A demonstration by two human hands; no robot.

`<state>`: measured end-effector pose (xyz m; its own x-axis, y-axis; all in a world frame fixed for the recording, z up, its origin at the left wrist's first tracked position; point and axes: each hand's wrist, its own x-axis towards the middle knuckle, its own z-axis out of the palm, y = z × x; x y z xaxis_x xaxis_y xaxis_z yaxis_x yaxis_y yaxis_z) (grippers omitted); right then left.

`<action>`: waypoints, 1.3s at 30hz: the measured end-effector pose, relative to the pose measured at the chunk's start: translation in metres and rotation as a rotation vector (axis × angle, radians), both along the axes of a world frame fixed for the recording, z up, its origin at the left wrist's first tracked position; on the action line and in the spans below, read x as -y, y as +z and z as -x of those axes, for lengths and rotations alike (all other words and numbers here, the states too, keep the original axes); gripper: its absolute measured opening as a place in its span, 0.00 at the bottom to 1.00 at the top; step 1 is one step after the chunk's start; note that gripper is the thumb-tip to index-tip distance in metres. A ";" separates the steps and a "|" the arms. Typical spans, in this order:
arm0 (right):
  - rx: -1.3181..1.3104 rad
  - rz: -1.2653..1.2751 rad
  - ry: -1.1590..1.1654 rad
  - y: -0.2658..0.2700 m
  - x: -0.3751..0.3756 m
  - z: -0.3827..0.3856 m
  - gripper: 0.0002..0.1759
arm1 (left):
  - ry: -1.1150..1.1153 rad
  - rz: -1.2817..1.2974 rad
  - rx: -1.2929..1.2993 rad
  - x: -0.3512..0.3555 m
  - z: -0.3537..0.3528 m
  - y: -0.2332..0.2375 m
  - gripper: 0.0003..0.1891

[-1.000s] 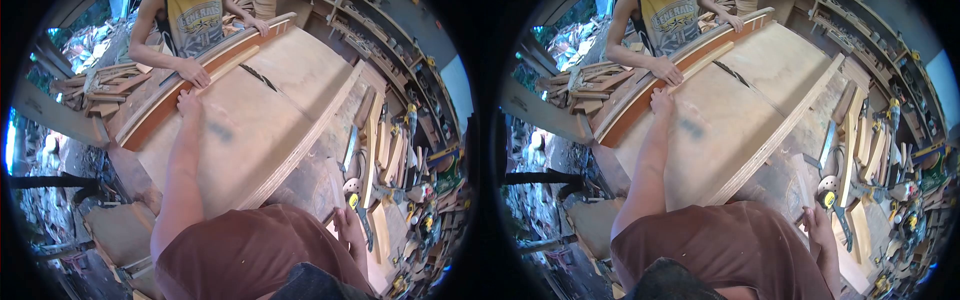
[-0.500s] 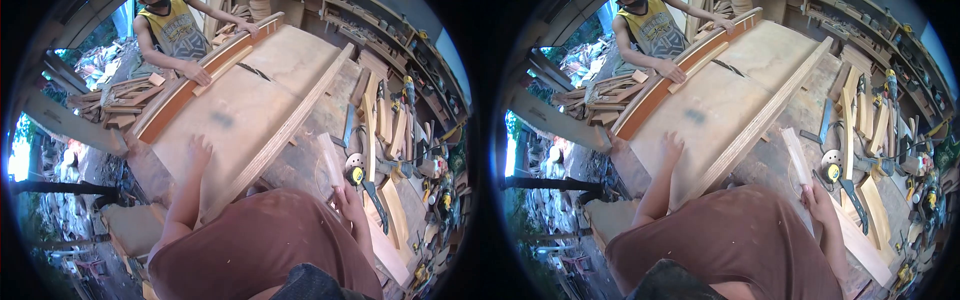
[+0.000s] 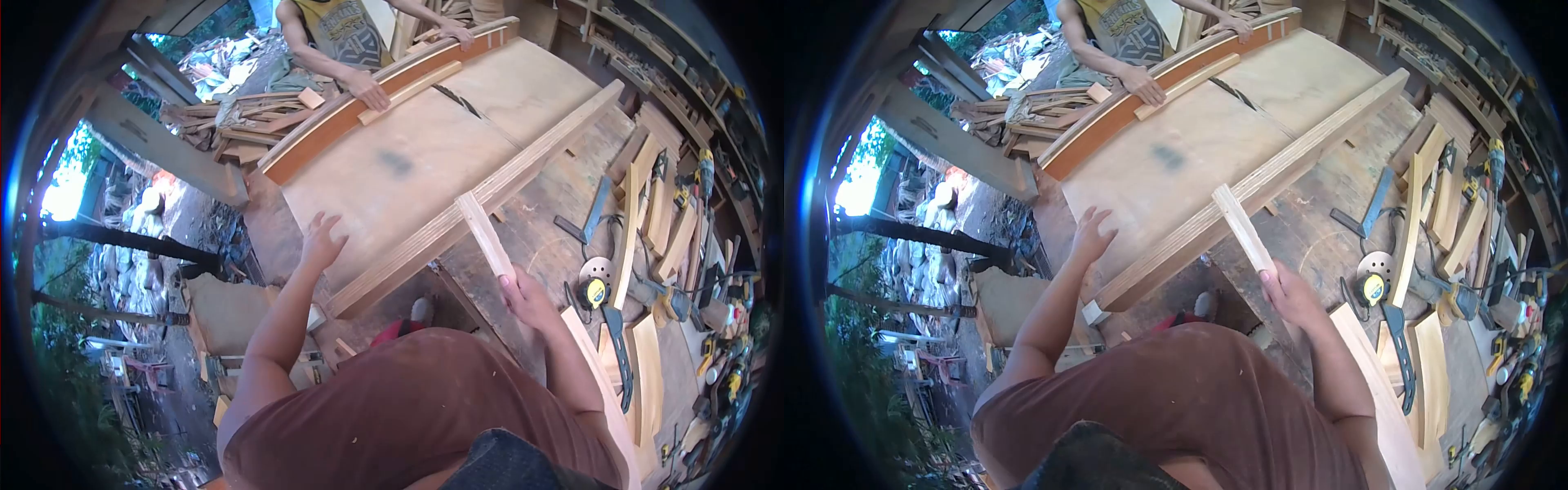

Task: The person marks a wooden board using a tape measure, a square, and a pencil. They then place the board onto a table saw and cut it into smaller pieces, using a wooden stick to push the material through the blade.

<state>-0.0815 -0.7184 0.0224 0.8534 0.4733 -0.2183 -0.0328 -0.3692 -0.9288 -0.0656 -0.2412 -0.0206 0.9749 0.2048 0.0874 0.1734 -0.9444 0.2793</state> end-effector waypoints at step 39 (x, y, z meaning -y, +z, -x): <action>-0.274 0.066 -0.319 -0.032 -0.137 0.047 0.19 | -0.361 0.486 0.206 -0.050 -0.040 0.051 0.24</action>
